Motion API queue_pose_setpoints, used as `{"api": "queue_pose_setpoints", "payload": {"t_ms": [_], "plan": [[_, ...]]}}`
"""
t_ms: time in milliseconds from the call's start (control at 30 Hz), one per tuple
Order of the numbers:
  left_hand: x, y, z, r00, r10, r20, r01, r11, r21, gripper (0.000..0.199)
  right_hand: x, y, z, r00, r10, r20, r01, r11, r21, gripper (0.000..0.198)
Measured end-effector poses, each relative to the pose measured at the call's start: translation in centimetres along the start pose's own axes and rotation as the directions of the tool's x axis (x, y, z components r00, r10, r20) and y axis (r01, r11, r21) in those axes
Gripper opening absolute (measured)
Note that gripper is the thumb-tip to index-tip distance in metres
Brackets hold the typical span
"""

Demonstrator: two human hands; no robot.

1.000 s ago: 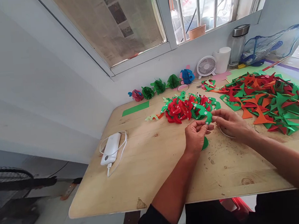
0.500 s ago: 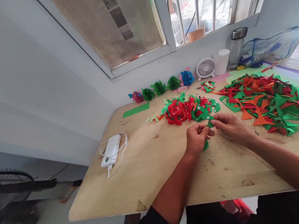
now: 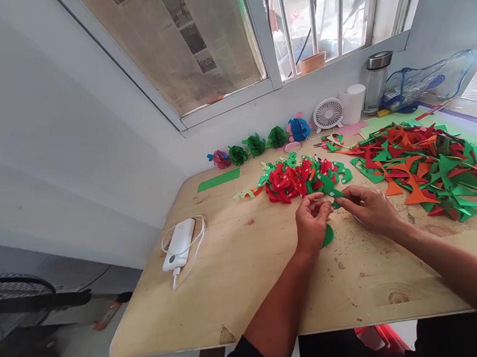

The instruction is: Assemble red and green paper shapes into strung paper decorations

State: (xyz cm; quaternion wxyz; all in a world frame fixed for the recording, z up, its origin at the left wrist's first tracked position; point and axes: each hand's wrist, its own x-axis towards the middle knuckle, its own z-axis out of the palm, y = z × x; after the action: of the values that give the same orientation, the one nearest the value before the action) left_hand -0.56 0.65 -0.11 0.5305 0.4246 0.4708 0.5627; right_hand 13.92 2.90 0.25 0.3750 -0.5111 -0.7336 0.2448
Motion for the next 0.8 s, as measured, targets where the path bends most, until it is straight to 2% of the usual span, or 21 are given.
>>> {"api": "queue_pose_setpoints", "payload": {"t_ms": [167,333,500,667,800], "plan": [[0.04,-0.04,-0.05,0.996,0.067,-0.056,-0.069,0.997,-0.029,0.035,-0.38,-0.82,0.05,0.994,-0.1,-0.035,0.096,0.989,-0.112,0.029],[0.02,-0.15,-0.02,0.996,0.057,-0.062,-0.061,0.996,-0.058,0.038,-0.81,-1.06,0.43,0.973,-0.229,-0.028,0.22,0.957,-0.19,0.028],[-0.07,0.18,0.0,0.999,0.019,-0.041,-0.024,0.992,-0.126,0.038,-1.01,-0.86,0.67,0.967,-0.256,-0.008,0.245,0.932,-0.266,0.032],[-0.09,0.58,-0.07,0.998,-0.046,-0.031,0.039,0.977,-0.21,0.037,-0.86,-0.92,0.45,0.966,-0.242,0.087,0.254,0.948,-0.19,0.039],[-0.01,0.8,-0.19,0.994,-0.103,-0.022,0.094,0.963,-0.252,0.033,-0.7,-1.13,0.21,0.962,-0.254,0.1,0.265,0.957,-0.121,0.041]]}}
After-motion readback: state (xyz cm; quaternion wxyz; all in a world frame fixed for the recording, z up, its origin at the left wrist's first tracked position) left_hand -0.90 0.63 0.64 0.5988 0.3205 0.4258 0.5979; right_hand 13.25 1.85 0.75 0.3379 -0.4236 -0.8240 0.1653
